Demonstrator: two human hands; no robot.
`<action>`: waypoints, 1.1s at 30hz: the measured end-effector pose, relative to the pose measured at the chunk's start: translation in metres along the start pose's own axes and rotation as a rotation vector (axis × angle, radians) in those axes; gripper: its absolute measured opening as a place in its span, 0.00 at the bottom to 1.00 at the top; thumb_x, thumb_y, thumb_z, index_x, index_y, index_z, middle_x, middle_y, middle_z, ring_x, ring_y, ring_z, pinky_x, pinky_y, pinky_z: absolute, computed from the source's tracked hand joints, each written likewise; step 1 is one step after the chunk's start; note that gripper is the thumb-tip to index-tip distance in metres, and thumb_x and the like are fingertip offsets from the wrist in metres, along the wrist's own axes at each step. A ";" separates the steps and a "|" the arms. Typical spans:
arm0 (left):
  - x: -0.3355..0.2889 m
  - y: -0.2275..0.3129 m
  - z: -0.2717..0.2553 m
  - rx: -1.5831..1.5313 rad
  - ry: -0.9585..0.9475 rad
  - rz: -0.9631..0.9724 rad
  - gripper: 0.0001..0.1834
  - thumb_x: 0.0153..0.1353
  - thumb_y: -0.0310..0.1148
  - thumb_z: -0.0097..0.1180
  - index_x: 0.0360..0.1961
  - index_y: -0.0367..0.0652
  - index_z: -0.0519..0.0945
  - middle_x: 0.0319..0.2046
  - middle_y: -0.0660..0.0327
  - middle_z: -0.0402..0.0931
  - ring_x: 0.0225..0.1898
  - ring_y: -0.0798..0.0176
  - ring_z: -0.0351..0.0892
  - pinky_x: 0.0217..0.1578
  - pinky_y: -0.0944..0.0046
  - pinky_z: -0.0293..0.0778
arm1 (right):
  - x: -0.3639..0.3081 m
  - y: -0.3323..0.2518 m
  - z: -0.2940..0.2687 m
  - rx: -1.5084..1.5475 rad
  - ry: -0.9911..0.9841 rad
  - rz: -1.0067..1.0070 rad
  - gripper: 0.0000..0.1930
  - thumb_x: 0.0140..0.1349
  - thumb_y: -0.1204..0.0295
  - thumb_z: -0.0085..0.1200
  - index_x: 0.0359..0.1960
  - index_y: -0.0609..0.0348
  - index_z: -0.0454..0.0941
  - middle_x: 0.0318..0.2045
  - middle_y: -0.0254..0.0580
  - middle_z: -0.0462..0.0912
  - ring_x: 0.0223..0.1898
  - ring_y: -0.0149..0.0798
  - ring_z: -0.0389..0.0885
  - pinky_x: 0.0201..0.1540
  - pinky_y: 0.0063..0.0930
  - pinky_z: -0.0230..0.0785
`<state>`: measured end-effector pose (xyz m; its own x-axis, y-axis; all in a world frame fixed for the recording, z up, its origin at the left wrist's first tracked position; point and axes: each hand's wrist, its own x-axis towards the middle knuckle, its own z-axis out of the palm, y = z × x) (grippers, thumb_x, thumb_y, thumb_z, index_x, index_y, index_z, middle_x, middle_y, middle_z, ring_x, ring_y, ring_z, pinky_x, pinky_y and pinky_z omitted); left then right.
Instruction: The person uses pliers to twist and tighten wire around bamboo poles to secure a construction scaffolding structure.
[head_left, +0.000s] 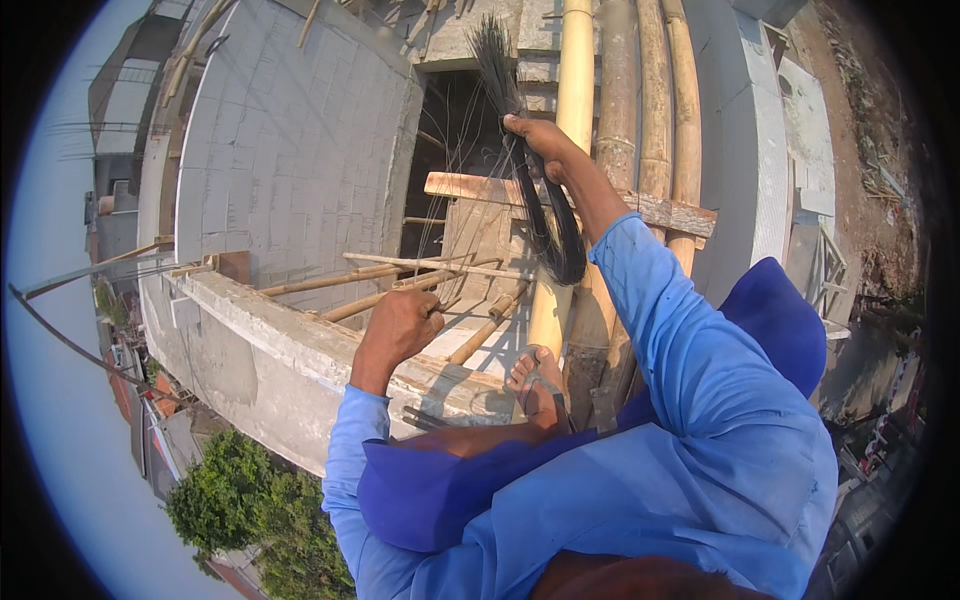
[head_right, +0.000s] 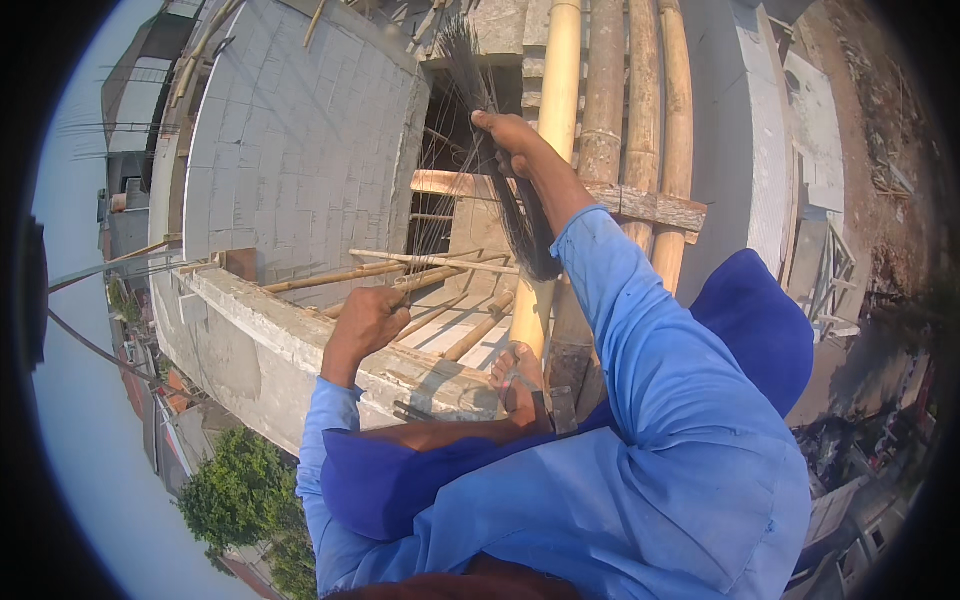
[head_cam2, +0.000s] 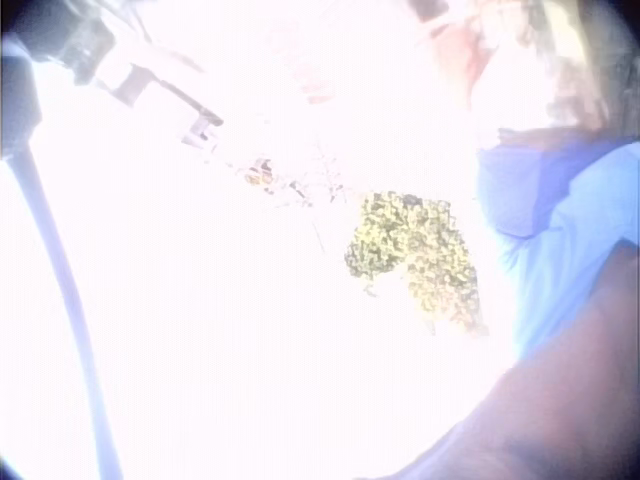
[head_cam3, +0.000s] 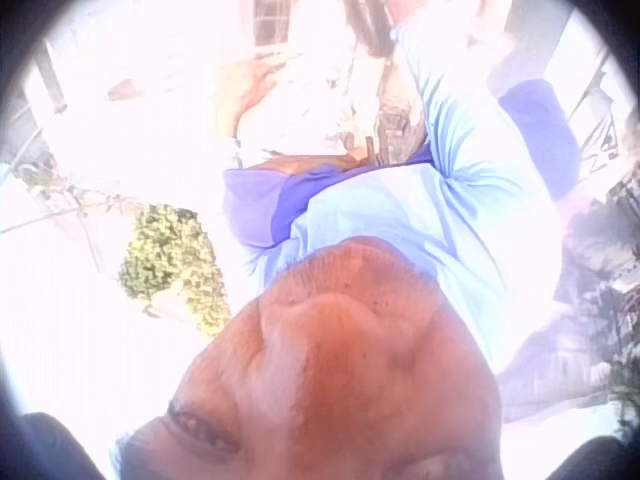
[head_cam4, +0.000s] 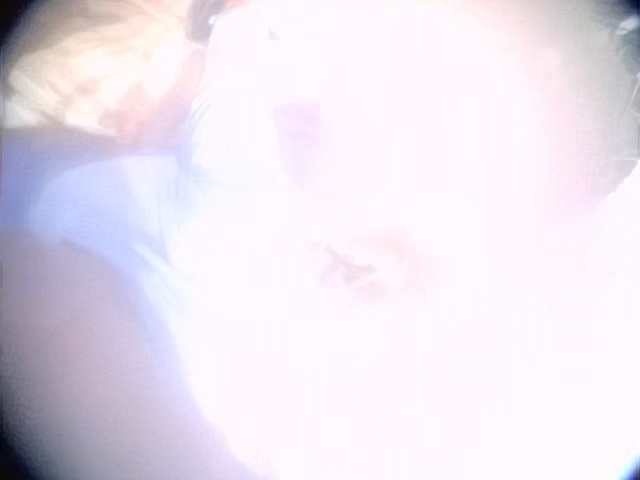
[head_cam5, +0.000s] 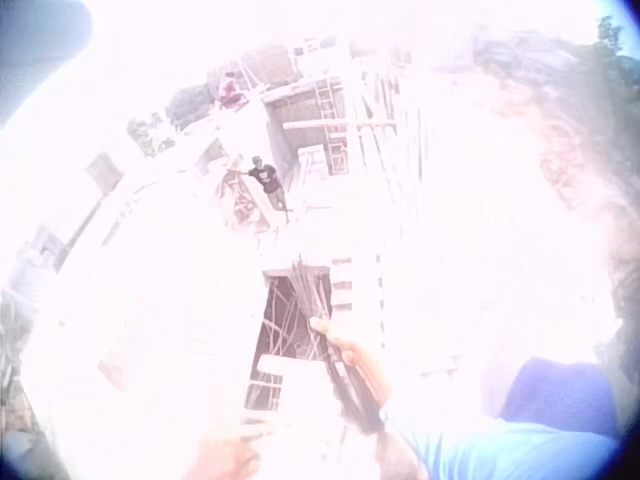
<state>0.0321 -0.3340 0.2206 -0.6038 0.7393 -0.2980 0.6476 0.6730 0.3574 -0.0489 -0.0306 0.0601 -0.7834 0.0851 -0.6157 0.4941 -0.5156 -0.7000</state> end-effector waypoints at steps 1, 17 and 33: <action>-0.007 0.000 0.003 -0.034 -0.010 -0.042 0.08 0.44 0.32 0.57 0.20 0.37 0.76 0.21 0.48 0.74 0.25 0.44 0.75 0.28 0.51 0.71 | -0.019 -0.005 0.019 -0.054 0.014 0.060 0.18 0.59 0.50 0.53 0.35 0.52 0.75 0.27 0.36 0.72 0.26 0.33 0.63 0.31 0.34 0.57; -0.006 -0.017 0.021 0.093 0.401 -0.068 0.06 0.43 0.24 0.56 0.23 0.40 0.71 0.22 0.51 0.74 0.25 0.45 0.76 0.25 0.52 0.71 | -0.020 -0.010 0.006 0.014 0.028 0.054 0.20 0.59 0.49 0.52 0.40 0.52 0.75 0.33 0.40 0.73 0.30 0.37 0.66 0.33 0.37 0.59; -0.008 0.016 0.003 -0.243 0.361 -0.021 0.12 0.61 0.37 0.51 0.27 0.38 0.76 0.24 0.50 0.73 0.26 0.45 0.74 0.28 0.53 0.69 | -0.023 -0.024 -0.026 0.239 0.073 0.080 0.15 0.61 0.50 0.49 0.30 0.46 0.74 0.24 0.30 0.73 0.22 0.31 0.61 0.22 0.29 0.56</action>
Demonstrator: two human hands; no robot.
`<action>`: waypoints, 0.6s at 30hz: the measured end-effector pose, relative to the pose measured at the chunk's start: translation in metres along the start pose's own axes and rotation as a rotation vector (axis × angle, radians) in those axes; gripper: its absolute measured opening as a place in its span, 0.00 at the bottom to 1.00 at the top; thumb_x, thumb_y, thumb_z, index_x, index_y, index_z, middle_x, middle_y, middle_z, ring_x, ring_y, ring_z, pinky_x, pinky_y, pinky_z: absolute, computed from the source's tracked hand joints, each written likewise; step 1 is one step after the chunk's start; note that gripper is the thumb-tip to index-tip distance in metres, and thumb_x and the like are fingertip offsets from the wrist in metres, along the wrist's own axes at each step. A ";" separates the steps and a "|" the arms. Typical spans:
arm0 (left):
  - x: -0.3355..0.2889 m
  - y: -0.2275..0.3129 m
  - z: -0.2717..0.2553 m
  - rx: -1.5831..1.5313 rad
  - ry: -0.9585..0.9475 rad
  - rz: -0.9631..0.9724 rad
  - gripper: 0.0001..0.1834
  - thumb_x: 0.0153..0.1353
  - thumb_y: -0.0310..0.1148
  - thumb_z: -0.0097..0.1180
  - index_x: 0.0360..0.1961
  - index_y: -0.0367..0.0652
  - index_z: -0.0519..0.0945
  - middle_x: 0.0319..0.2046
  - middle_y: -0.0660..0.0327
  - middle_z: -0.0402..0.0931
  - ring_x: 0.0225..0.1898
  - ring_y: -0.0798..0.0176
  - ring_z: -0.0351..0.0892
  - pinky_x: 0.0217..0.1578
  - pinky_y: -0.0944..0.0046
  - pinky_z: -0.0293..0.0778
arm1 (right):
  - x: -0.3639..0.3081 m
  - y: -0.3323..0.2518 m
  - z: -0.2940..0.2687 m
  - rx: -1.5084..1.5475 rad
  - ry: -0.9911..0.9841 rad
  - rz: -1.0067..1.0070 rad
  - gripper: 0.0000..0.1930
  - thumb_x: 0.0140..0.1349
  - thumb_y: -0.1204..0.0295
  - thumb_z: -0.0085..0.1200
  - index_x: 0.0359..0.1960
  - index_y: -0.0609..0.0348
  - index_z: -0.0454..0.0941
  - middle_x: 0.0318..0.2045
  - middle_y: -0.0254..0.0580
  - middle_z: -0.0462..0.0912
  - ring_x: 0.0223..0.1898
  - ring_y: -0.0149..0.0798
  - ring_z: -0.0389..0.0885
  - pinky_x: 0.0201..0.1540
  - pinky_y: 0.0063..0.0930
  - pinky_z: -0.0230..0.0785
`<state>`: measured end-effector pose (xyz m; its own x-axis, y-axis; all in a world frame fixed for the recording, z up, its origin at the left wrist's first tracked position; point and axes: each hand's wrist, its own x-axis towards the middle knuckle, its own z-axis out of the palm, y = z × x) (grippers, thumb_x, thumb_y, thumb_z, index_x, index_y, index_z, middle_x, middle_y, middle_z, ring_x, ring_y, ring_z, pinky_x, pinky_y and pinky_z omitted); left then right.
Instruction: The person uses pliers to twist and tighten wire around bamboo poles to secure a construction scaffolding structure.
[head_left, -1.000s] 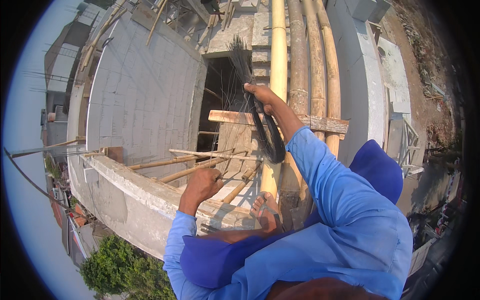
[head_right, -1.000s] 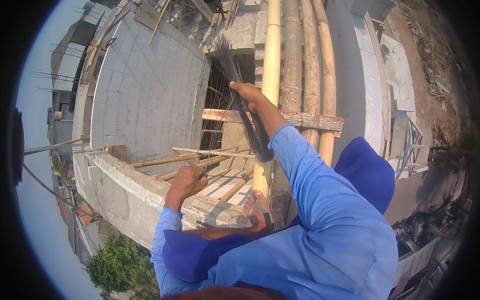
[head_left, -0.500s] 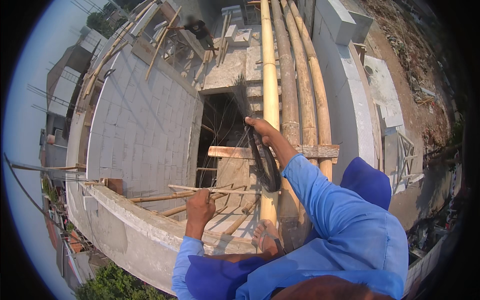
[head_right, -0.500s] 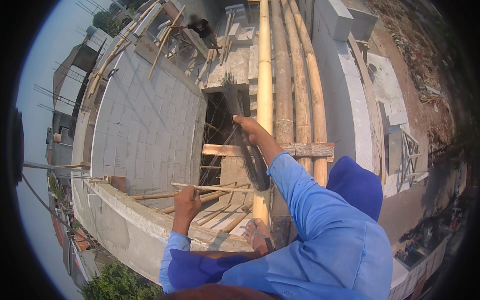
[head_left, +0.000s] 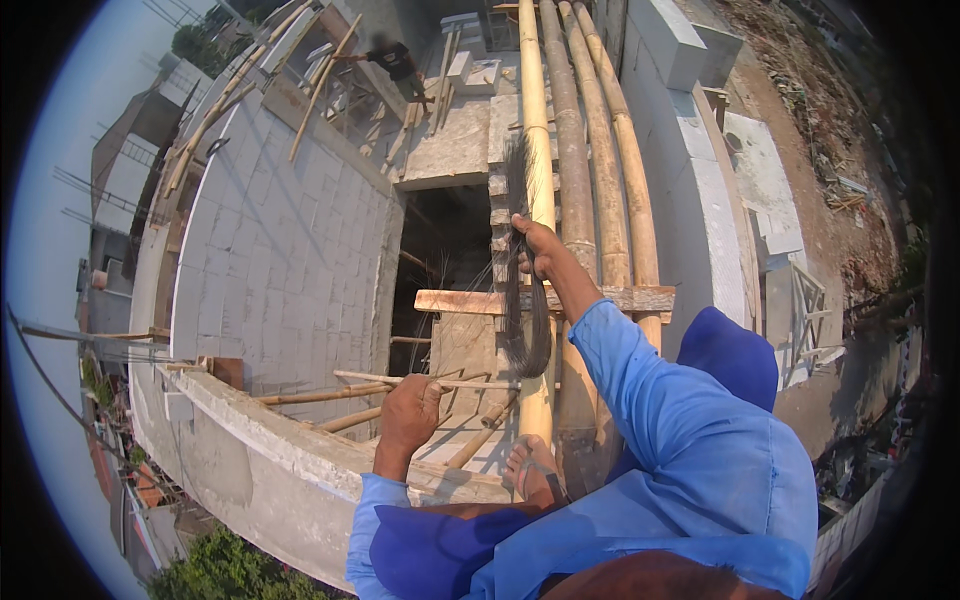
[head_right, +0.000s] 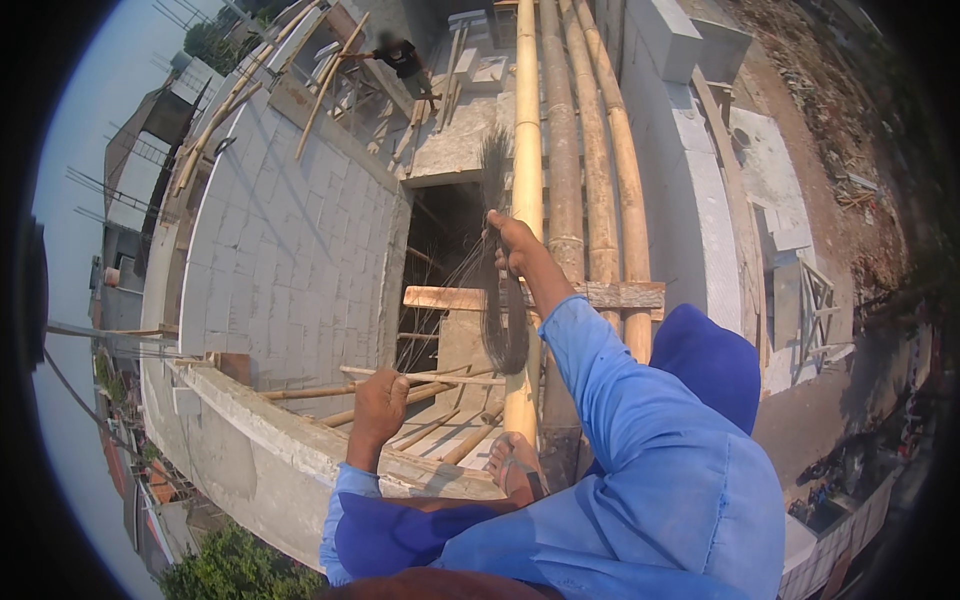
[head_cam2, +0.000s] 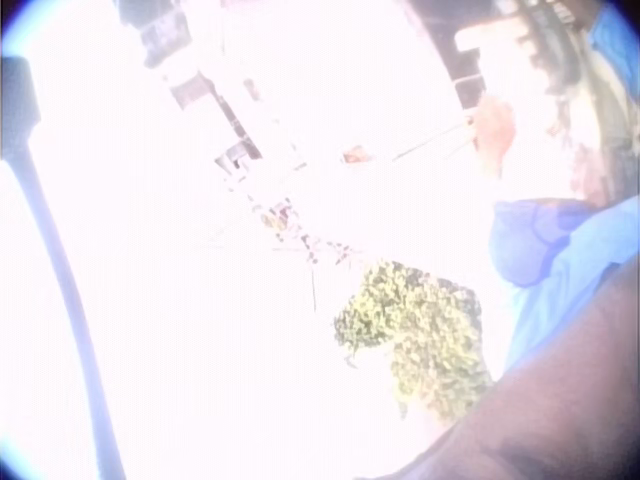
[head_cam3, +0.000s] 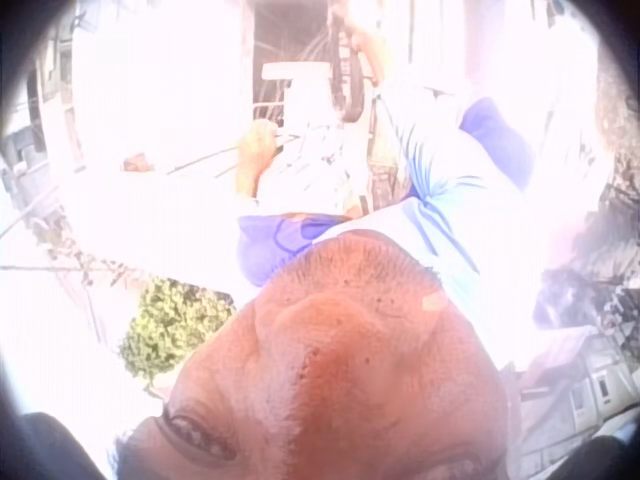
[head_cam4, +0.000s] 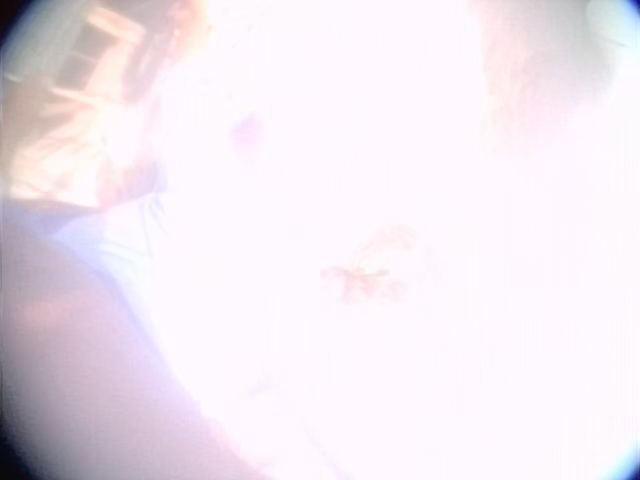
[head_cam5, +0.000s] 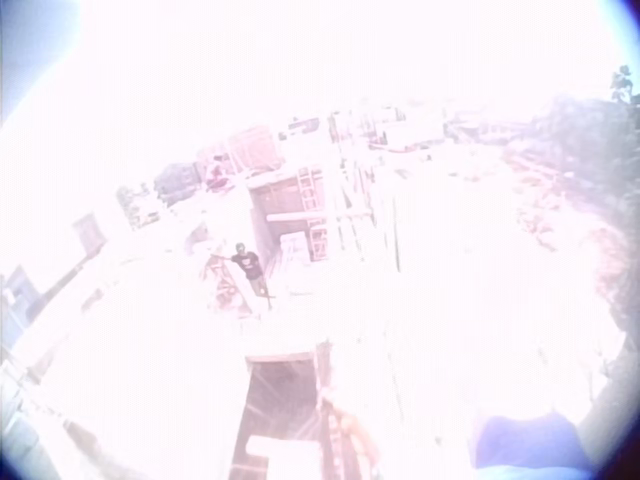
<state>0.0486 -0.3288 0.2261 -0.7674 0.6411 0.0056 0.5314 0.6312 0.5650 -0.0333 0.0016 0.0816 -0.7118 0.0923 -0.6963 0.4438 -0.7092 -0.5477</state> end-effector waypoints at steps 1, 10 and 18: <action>-0.003 -0.001 0.000 0.002 0.042 0.017 0.12 0.60 0.35 0.51 0.25 0.38 0.76 0.22 0.51 0.72 0.25 0.46 0.73 0.27 0.54 0.68 | 0.003 -0.001 -0.006 0.054 0.036 -0.009 0.15 0.61 0.50 0.49 0.30 0.46 0.74 0.24 0.31 0.73 0.22 0.31 0.61 0.22 0.30 0.56; -0.186 -0.062 -0.121 -0.510 0.884 -0.482 0.16 0.60 0.34 0.45 0.15 0.45 0.63 0.12 0.68 0.56 0.10 0.74 0.54 0.10 0.72 0.54 | -0.007 -0.065 -0.092 0.606 0.184 -0.320 0.19 0.65 0.47 0.38 0.31 0.50 0.66 0.18 0.31 0.63 0.14 0.27 0.58 0.15 0.23 0.53; -0.166 -0.068 -0.079 -1.103 0.825 -0.497 0.17 0.66 0.43 0.46 0.40 0.37 0.73 0.16 0.65 0.66 0.14 0.69 0.66 0.16 0.68 0.67 | -0.019 -0.019 -0.010 0.333 -0.096 -0.269 0.20 0.62 0.47 0.46 0.27 0.50 0.71 0.14 0.26 0.61 0.12 0.26 0.56 0.14 0.22 0.52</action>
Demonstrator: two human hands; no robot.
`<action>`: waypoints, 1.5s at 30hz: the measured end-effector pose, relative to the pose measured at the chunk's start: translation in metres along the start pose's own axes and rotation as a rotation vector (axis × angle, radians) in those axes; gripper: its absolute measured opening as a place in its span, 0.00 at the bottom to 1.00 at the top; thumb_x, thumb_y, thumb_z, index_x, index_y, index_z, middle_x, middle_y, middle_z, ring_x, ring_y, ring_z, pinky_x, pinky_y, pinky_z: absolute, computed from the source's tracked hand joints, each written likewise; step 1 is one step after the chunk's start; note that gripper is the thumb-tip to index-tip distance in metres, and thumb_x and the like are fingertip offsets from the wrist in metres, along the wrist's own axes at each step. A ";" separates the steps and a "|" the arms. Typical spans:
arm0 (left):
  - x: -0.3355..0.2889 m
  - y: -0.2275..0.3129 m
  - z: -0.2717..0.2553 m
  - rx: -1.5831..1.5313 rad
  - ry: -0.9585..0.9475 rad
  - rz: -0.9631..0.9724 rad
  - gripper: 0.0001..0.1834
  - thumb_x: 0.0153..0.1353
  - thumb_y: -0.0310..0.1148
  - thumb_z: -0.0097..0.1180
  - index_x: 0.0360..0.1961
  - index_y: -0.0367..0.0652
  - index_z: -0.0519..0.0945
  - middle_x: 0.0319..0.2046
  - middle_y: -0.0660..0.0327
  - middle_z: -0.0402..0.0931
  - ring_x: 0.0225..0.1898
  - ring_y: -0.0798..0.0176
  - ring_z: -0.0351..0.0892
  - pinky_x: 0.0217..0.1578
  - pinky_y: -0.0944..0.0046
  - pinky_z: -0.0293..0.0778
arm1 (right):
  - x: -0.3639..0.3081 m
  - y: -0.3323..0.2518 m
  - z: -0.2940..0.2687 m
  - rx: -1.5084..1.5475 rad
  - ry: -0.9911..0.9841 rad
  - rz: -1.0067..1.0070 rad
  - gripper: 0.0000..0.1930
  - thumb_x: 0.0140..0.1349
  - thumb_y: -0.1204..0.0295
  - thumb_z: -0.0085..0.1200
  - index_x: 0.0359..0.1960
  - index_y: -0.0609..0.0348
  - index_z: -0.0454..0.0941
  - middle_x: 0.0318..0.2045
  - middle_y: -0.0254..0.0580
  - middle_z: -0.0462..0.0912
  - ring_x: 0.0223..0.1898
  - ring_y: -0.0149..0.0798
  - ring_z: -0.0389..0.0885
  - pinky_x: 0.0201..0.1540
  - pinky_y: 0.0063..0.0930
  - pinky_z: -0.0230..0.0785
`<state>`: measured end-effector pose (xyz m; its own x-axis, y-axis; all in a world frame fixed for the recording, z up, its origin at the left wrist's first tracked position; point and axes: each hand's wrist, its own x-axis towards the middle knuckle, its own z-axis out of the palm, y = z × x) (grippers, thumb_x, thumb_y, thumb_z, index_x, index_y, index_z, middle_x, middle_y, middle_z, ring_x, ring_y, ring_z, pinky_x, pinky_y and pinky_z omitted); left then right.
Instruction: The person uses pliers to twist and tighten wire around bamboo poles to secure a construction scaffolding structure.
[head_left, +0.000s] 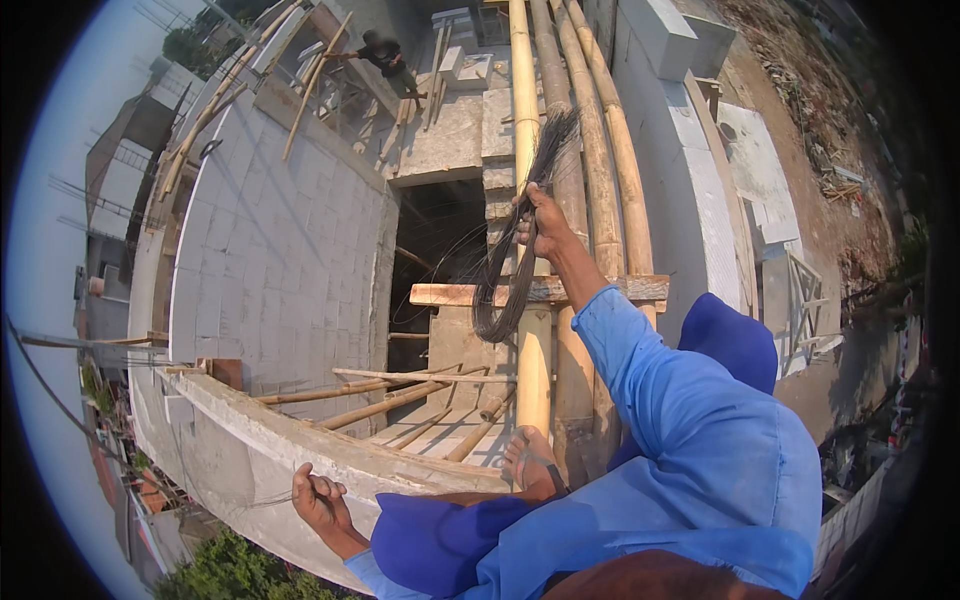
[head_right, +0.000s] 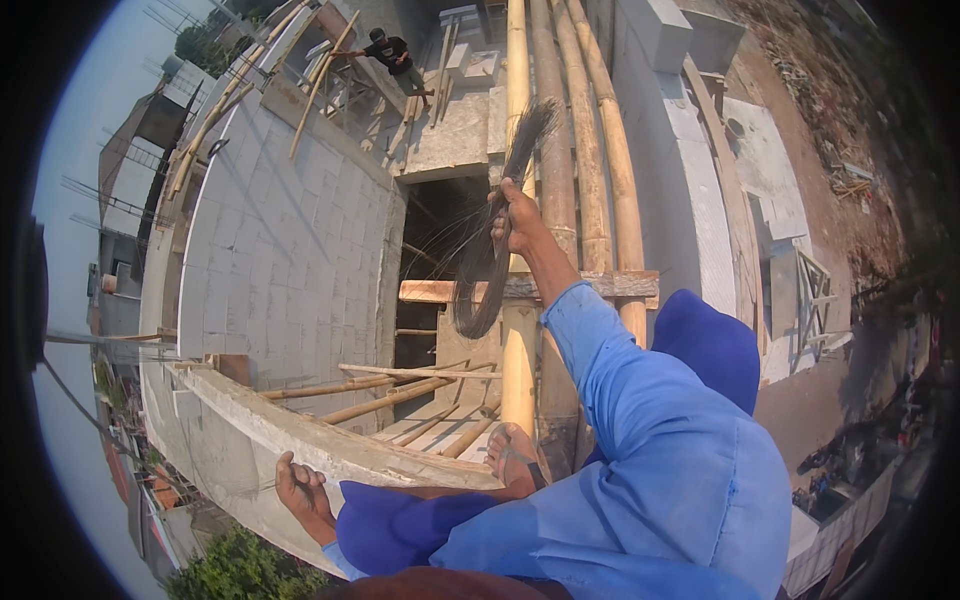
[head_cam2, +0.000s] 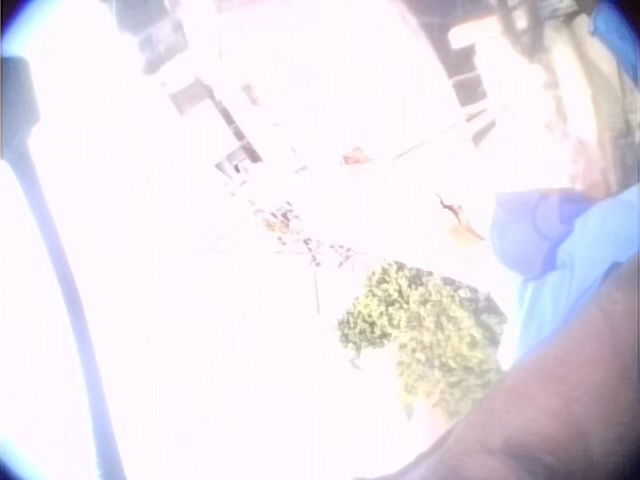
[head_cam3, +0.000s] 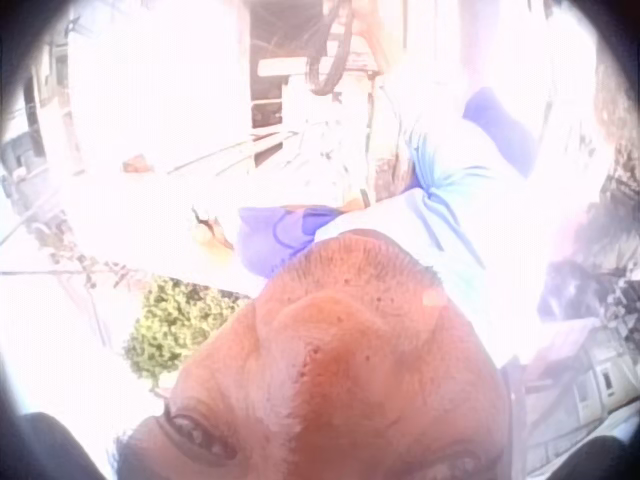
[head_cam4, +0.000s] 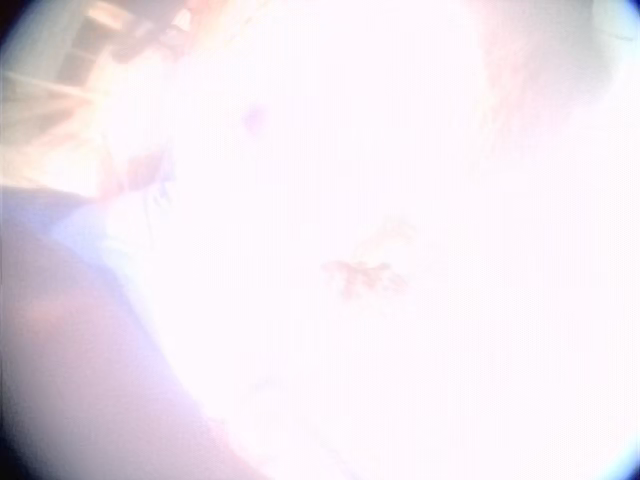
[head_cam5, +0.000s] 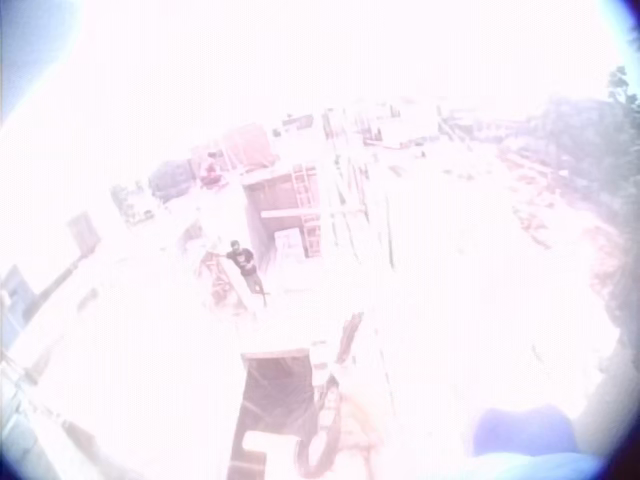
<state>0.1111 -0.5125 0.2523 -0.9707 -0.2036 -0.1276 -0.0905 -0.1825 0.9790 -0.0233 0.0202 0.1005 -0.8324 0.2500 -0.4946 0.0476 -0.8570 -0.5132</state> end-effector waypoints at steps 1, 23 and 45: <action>0.004 -0.015 0.018 -0.010 -0.023 -0.078 0.18 0.65 0.42 0.46 0.43 0.34 0.73 0.17 0.62 0.68 0.15 0.68 0.67 0.17 0.68 0.69 | -0.010 0.016 0.020 -0.088 -0.013 0.039 0.20 0.63 0.47 0.46 0.27 0.50 0.72 0.13 0.25 0.59 0.12 0.26 0.56 0.14 0.21 0.51; -0.026 -0.171 0.089 0.256 -0.168 -0.407 0.26 0.67 0.50 0.40 0.45 0.33 0.73 0.23 0.57 0.74 0.20 0.65 0.73 0.22 0.68 0.70 | -0.106 0.166 0.058 -0.104 -0.390 0.531 0.27 0.61 0.40 0.41 0.35 0.53 0.74 0.18 0.27 0.69 0.13 0.22 0.58 0.12 0.17 0.54; -0.030 -0.142 0.114 0.001 -0.043 -0.395 0.13 0.67 0.42 0.42 0.31 0.45 0.68 0.11 0.66 0.59 0.08 0.72 0.55 0.07 0.72 0.55 | -0.088 0.179 0.048 0.075 -0.229 0.408 0.08 0.63 0.68 0.38 0.32 0.54 0.70 0.21 0.33 0.65 0.22 0.33 0.68 0.24 0.30 0.65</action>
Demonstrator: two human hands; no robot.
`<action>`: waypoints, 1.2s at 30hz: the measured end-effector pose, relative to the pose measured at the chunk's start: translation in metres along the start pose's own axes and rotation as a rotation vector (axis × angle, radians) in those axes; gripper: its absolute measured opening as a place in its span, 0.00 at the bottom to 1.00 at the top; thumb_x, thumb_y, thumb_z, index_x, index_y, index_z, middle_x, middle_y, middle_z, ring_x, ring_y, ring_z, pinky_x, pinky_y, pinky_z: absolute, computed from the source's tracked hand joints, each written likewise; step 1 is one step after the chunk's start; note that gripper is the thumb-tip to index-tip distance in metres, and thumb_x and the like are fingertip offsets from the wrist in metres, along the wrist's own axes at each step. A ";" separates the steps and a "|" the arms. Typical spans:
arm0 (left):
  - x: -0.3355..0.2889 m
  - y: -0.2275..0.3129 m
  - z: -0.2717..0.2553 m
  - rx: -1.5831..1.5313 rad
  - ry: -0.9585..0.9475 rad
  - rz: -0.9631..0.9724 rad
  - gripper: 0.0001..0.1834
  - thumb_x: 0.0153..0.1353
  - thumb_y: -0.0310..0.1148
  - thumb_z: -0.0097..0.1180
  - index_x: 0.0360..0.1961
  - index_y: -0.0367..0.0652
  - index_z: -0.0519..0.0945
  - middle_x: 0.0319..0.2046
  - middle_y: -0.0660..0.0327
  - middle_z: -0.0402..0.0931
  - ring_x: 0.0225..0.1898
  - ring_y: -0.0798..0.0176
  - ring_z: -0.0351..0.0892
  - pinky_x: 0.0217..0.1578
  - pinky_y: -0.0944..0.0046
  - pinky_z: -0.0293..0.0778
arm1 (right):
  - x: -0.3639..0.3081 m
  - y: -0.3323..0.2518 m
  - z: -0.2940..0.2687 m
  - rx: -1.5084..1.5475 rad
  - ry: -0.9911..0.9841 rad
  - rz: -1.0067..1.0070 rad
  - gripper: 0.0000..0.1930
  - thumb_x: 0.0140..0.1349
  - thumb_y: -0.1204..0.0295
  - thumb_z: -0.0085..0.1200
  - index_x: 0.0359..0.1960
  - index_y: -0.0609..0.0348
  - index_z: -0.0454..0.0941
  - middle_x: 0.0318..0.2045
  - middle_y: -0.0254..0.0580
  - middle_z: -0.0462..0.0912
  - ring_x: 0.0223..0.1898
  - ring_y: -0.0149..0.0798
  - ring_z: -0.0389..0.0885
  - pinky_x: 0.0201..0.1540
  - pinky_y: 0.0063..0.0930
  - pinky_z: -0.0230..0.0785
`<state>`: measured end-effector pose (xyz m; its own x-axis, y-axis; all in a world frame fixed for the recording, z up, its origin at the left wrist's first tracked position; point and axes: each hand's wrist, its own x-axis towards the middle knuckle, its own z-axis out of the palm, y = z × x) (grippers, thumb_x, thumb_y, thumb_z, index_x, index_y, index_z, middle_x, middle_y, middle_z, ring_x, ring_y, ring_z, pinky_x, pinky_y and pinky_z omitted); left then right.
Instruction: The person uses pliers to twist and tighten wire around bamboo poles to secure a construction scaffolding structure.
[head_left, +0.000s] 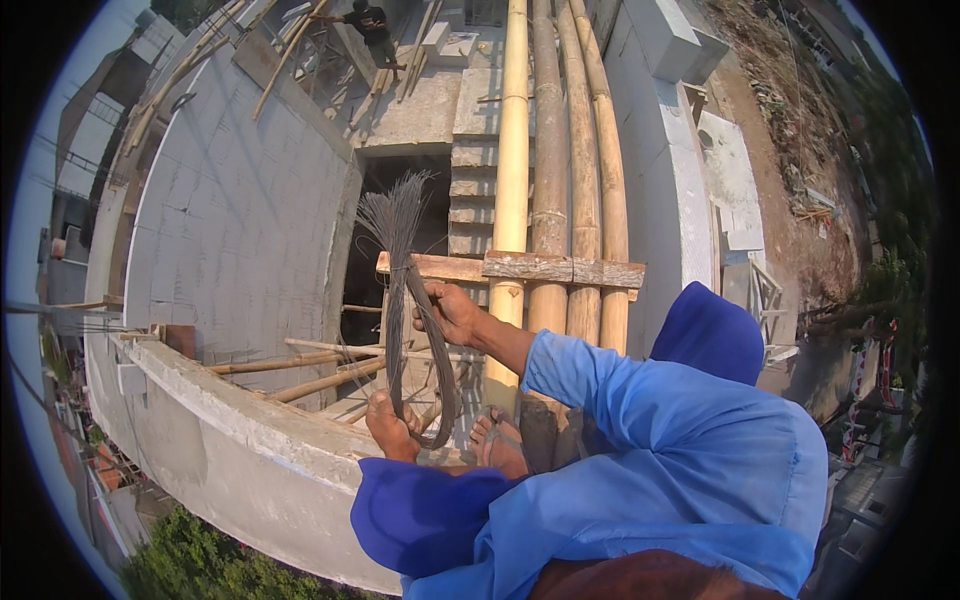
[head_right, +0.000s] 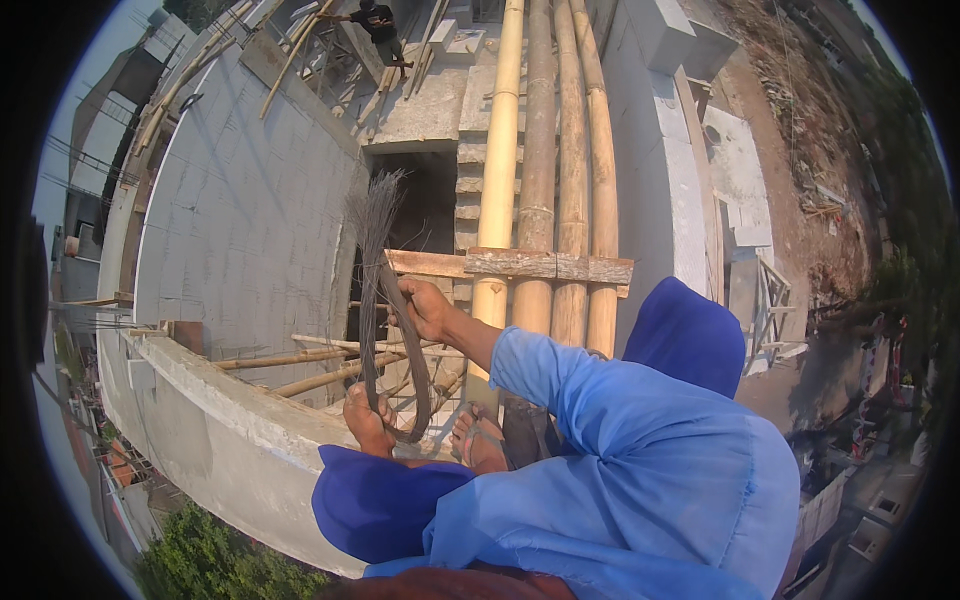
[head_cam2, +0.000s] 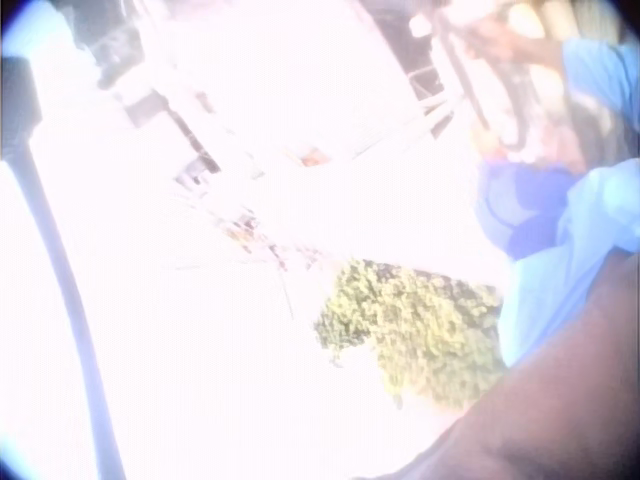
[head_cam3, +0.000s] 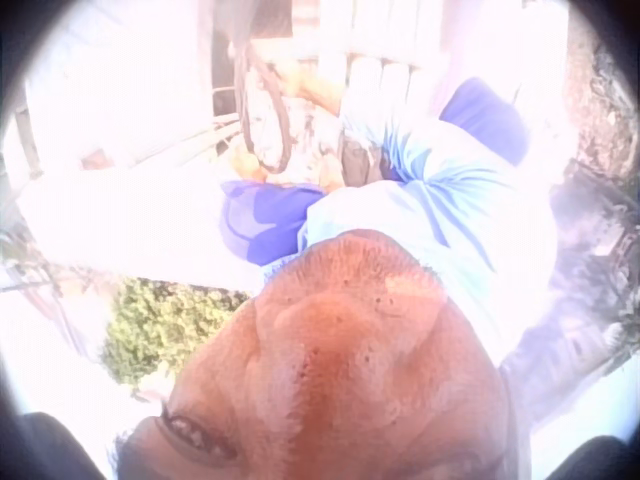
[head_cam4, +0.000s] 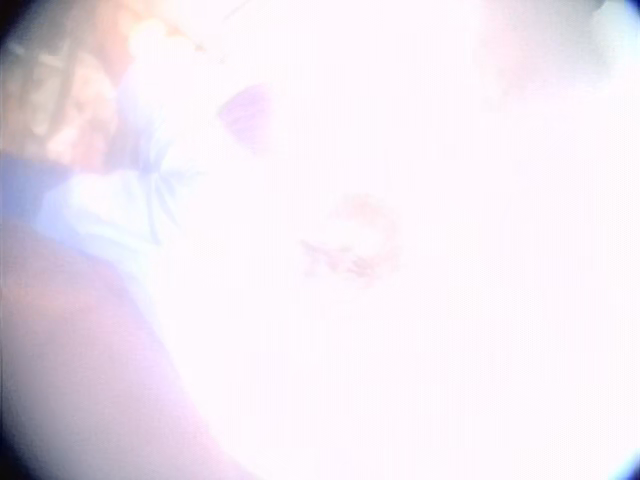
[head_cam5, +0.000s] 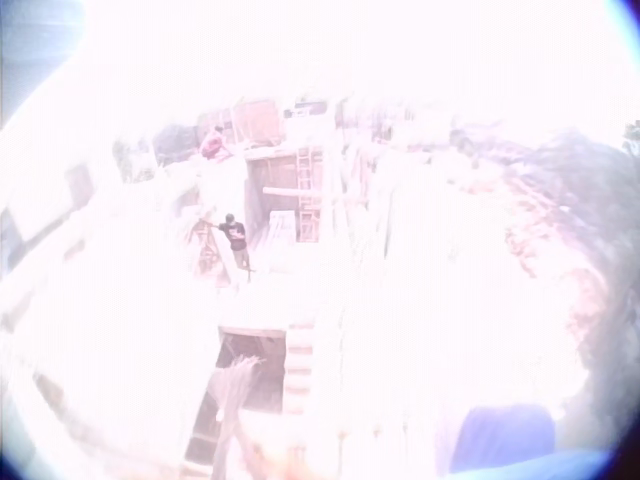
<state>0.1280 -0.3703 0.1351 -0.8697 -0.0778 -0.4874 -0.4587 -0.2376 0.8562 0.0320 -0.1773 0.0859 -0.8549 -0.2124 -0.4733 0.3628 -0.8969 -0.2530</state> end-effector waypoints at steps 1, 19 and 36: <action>0.000 0.001 -0.002 -0.003 0.004 0.014 0.13 0.67 0.42 0.42 0.31 0.45 0.68 0.11 0.66 0.59 0.08 0.72 0.55 0.07 0.72 0.55 | 0.000 -0.002 -0.001 0.018 -0.026 0.003 0.04 0.62 0.72 0.42 0.33 0.53 0.70 0.21 0.31 0.64 0.21 0.30 0.67 0.23 0.27 0.66; -0.057 0.047 -0.126 0.037 0.932 0.216 0.11 0.62 0.38 0.44 0.30 0.41 0.66 0.12 0.63 0.59 0.09 0.69 0.57 0.08 0.68 0.53 | 0.000 -0.099 -0.016 -0.558 0.286 -0.294 0.02 0.62 0.71 0.43 0.33 0.53 0.67 0.19 0.28 0.64 0.16 0.26 0.66 0.14 0.19 0.53; -0.137 -0.105 -0.345 0.999 1.565 -0.351 0.15 0.64 0.39 0.41 0.37 0.40 0.75 0.33 0.44 0.79 0.38 0.42 0.78 0.38 0.47 0.72 | -0.020 -0.118 0.025 -0.904 0.133 -0.302 0.15 0.64 0.76 0.37 0.53 0.63 0.61 0.20 0.27 0.56 0.18 0.21 0.52 0.17 0.14 0.47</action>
<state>0.3581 -0.6685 0.0530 -0.0631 -0.9853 0.1588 -0.9778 0.0929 0.1880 -0.0027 -0.0767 0.1463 -0.9303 0.0741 -0.3593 0.3304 -0.2564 -0.9084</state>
